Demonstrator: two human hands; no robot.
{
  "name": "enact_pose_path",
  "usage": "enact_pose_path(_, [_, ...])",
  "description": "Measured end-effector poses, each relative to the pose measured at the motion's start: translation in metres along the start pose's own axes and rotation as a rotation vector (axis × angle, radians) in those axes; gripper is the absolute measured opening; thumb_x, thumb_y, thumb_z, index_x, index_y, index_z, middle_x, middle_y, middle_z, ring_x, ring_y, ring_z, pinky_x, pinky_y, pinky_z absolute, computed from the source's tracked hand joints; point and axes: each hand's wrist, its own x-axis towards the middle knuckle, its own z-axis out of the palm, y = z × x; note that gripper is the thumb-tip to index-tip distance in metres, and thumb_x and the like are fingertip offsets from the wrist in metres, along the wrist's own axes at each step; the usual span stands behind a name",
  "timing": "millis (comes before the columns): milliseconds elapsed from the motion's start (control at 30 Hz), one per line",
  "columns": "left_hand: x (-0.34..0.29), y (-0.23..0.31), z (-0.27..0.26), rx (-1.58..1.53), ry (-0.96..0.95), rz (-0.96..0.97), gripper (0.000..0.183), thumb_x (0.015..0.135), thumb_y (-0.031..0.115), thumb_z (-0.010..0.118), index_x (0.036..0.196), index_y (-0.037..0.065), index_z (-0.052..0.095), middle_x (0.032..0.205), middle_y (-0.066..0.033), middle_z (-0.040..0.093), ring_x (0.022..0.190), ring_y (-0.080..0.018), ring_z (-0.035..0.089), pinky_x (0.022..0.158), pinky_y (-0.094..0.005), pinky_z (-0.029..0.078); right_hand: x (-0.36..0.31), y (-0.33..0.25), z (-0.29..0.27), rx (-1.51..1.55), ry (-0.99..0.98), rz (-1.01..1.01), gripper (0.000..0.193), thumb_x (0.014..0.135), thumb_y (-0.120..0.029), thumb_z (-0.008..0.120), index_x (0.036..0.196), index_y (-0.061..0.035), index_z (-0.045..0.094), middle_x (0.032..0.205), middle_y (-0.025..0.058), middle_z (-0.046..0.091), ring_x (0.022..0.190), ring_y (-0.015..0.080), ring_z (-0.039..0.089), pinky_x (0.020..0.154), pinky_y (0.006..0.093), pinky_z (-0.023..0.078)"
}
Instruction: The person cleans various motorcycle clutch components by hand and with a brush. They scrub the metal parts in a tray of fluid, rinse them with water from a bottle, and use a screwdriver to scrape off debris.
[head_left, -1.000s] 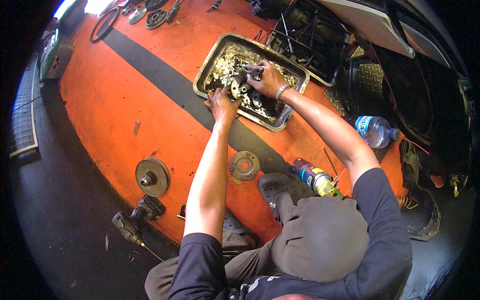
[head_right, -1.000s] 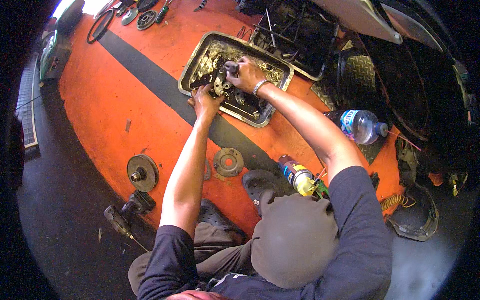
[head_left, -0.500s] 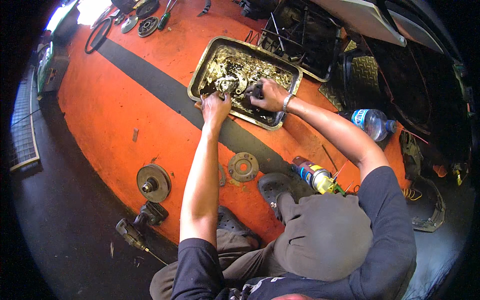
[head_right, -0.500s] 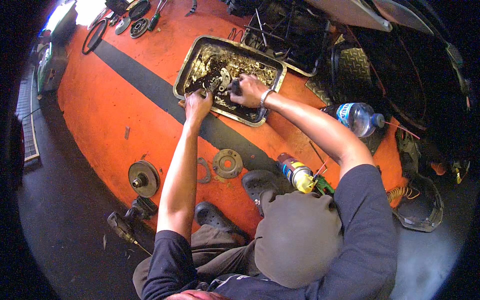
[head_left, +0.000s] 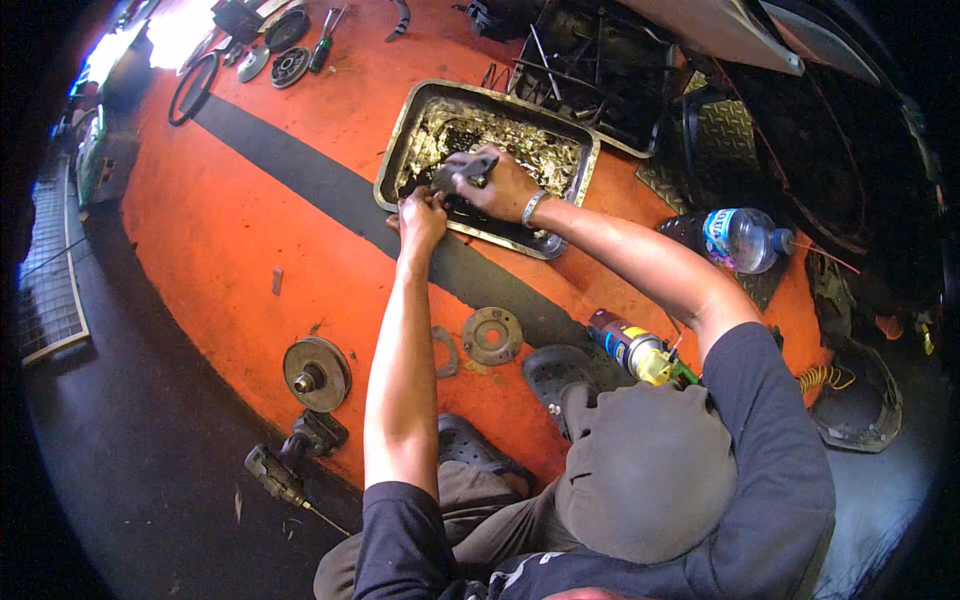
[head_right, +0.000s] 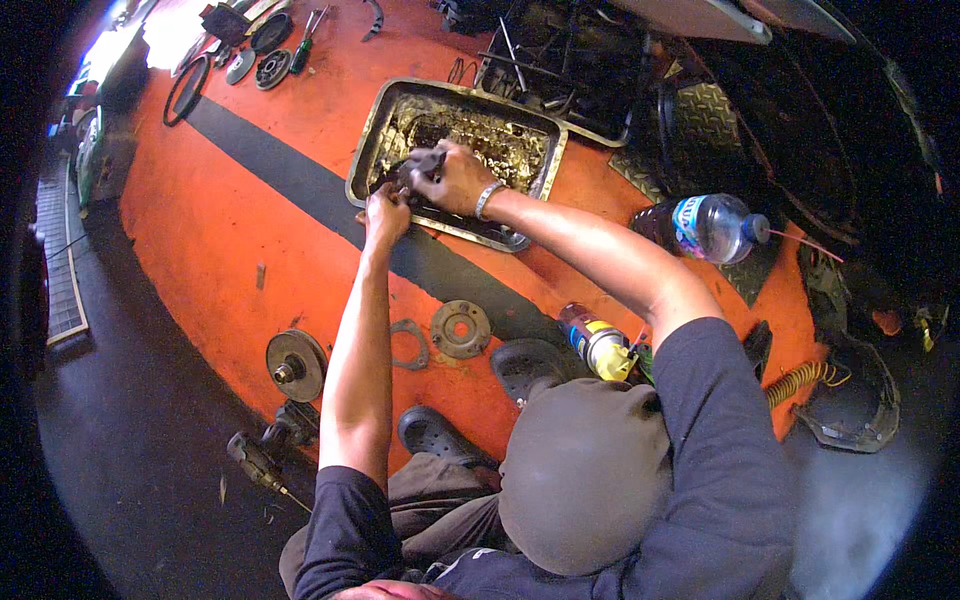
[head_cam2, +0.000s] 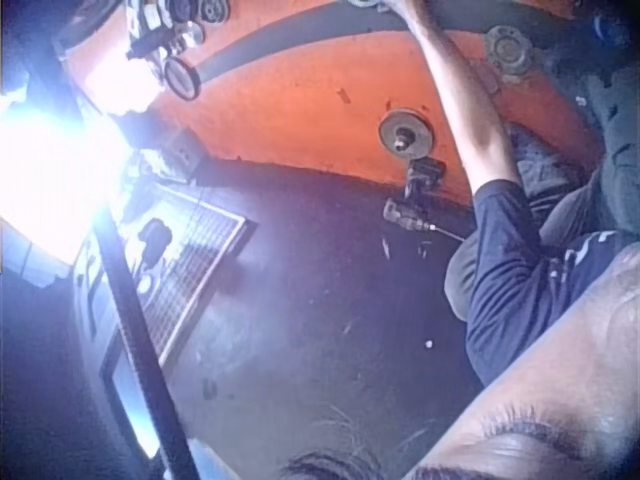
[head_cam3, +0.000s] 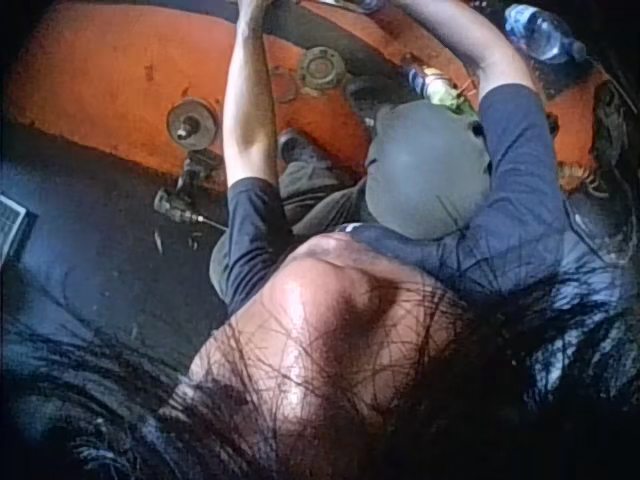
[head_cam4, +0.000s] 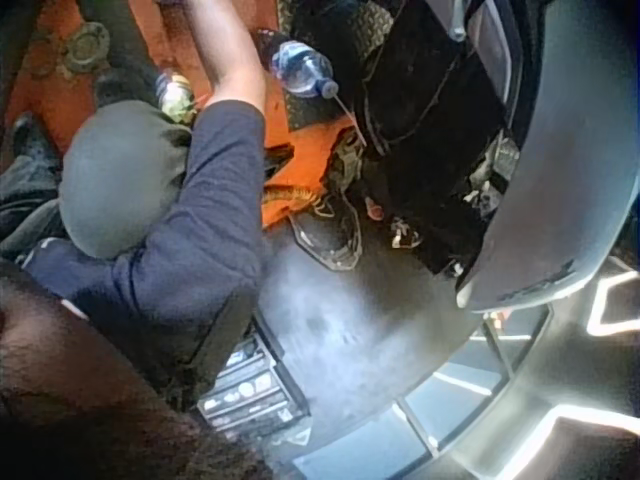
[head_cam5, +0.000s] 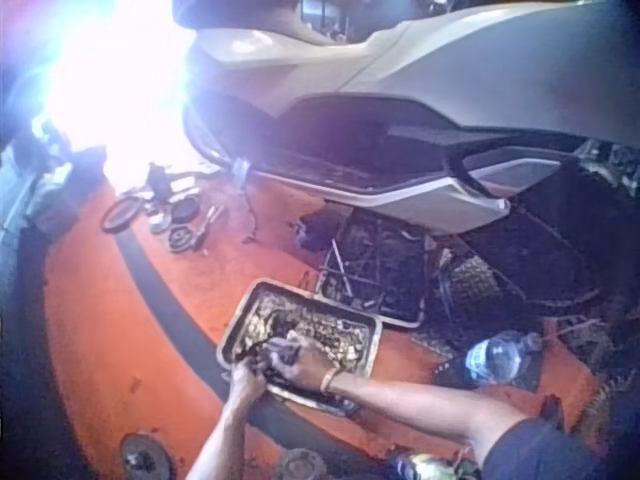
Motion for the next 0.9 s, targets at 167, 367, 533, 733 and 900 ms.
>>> enact_pose_path(167, [-0.005,0.010,0.012,-0.016,-0.003,0.016,0.025,0.084,0.017,0.065,0.106,0.006,0.066,0.091,-0.0116,0.072,0.103,-0.0343,0.060,0.095,-0.0569,0.037,0.010,0.018,-0.017,-0.404,-0.058,-0.007,0.039,0.083,-0.033,0.067,0.116,-0.0113,0.070,0.105,0.0198,0.064,0.095,0.0331,0.060,0.089,0.0427,0.048])
enact_pose_path(367, [-0.006,0.000,0.011,-0.007,0.006,0.024,0.024,0.080,0.015,0.064,0.102,0.006,0.066,0.097,-0.0134,0.070,0.109,-0.0354,0.056,0.098,-0.0588,0.030,0.017,0.009,-0.008,-0.400,-0.047,-0.080,0.033,0.083,-0.035,0.061,0.107,-0.0146,0.071,0.084,0.0187,0.067,0.097,0.0348,0.060,0.091,0.0432,0.047])
enact_pose_path(533, [-0.015,0.016,0.006,0.030,0.030,0.028,0.023,0.079,0.014,0.061,0.100,0.005,0.064,0.096,-0.0149,0.069,0.110,-0.0379,0.055,0.093,-0.0603,0.032,0.002,0.014,-0.004,-0.328,-0.039,-0.283,0.035,0.082,-0.037,0.064,0.110,-0.0153,0.070,0.090,0.0172,0.068,0.101,0.0327,0.059,0.091,0.0432,0.047])
enact_pose_path(733, [-0.017,0.008,0.004,-0.011,0.119,0.059,0.023,0.081,0.014,0.062,0.101,0.004,0.063,0.090,-0.0162,0.069,0.104,-0.0405,0.056,0.091,-0.0608,0.035,0.010,0.007,-0.001,-0.277,0.016,-0.188,0.030,0.082,-0.037,0.062,0.098,-0.0131,0.072,0.085,0.0175,0.067,0.090,0.0330,0.062,0.085,0.0444,0.049])
enact_pose_path(900, [-0.017,0.014,0.009,-0.081,0.093,0.045,0.029,0.079,0.013,0.060,0.108,0.008,0.064,0.097,-0.0142,0.069,0.107,-0.0357,0.056,0.094,-0.0563,0.031,0.021,0.016,-0.011,-0.394,0.026,-0.108,0.031,0.081,-0.032,0.067,0.107,-0.0170,0.074,0.096,0.0179,0.066,0.090,0.0336,0.062,0.087,0.0442,0.049])
